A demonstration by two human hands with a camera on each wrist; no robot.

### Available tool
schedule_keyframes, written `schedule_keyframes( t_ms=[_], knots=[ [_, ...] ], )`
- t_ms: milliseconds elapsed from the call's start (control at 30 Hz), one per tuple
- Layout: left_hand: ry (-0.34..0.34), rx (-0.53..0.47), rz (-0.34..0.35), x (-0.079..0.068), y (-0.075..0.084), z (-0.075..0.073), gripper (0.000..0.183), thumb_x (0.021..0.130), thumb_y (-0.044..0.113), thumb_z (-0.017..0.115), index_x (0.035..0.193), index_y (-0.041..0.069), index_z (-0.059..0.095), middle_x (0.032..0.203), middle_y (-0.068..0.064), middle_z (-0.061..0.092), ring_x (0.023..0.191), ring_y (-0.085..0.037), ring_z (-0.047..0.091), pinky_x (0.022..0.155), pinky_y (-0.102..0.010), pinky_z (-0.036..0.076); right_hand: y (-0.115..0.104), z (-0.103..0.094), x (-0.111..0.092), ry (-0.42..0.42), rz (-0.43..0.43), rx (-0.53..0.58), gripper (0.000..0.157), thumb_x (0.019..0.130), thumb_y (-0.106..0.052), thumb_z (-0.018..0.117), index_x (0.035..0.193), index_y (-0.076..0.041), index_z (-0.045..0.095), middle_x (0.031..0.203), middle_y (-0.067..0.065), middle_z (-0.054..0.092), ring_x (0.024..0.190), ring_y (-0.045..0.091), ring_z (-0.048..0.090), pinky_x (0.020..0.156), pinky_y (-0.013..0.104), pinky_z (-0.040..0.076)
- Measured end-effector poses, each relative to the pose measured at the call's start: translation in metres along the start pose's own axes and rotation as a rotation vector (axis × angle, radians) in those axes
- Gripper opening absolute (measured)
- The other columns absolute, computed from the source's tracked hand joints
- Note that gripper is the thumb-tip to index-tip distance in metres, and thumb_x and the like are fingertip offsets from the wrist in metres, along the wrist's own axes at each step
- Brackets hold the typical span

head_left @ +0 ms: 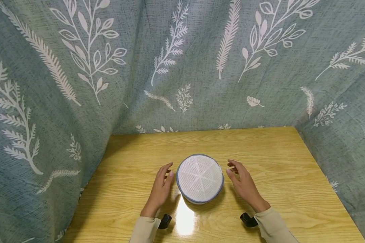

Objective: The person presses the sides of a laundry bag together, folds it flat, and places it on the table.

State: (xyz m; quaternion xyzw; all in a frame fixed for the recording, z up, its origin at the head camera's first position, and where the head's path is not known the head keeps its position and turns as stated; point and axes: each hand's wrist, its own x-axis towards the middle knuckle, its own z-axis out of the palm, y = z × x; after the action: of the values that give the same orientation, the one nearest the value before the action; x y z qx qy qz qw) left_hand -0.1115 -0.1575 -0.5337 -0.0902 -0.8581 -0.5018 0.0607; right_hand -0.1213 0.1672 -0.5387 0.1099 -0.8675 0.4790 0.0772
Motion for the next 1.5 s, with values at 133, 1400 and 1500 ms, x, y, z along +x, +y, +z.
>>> schedule_keyframes(
  t_ms=[133,1400,1500],
  knots=[
    [0.025,-0.071,-0.009,0.000,0.003,0.002,0.038,0.114,0.016,0.047,0.149,0.003,0.056,0.145,-0.021,0.059,0.118,-0.032,0.058,0.094,-0.044,0.051,-0.005,0.001,0.001,0.004,0.018,0.037,0.042,0.110,-0.014,0.057,0.146,0.007,0.054,0.131,0.025,0.065,0.111,0.034,0.066,0.096,0.052,0.056],
    [0.093,-0.361,-0.187,0.002,0.026,0.009,0.025,0.096,-0.003,0.072,0.121,-0.006,0.072,0.110,-0.021,0.069,0.089,-0.014,0.065,0.069,-0.022,0.061,-0.020,0.007,0.004,-0.027,0.133,0.332,0.037,0.098,0.001,0.072,0.134,0.009,0.064,0.117,0.023,0.067,0.096,0.013,0.068,0.077,0.032,0.065],
    [0.098,-0.362,-0.194,0.003,0.027,0.009,0.025,0.095,-0.004,0.073,0.120,-0.006,0.073,0.109,-0.021,0.069,0.088,-0.014,0.066,0.069,-0.021,0.060,-0.020,0.007,0.005,-0.028,0.139,0.340,0.036,0.098,0.001,0.072,0.133,0.009,0.064,0.118,0.023,0.068,0.097,0.013,0.068,0.077,0.030,0.065]
  ],
)
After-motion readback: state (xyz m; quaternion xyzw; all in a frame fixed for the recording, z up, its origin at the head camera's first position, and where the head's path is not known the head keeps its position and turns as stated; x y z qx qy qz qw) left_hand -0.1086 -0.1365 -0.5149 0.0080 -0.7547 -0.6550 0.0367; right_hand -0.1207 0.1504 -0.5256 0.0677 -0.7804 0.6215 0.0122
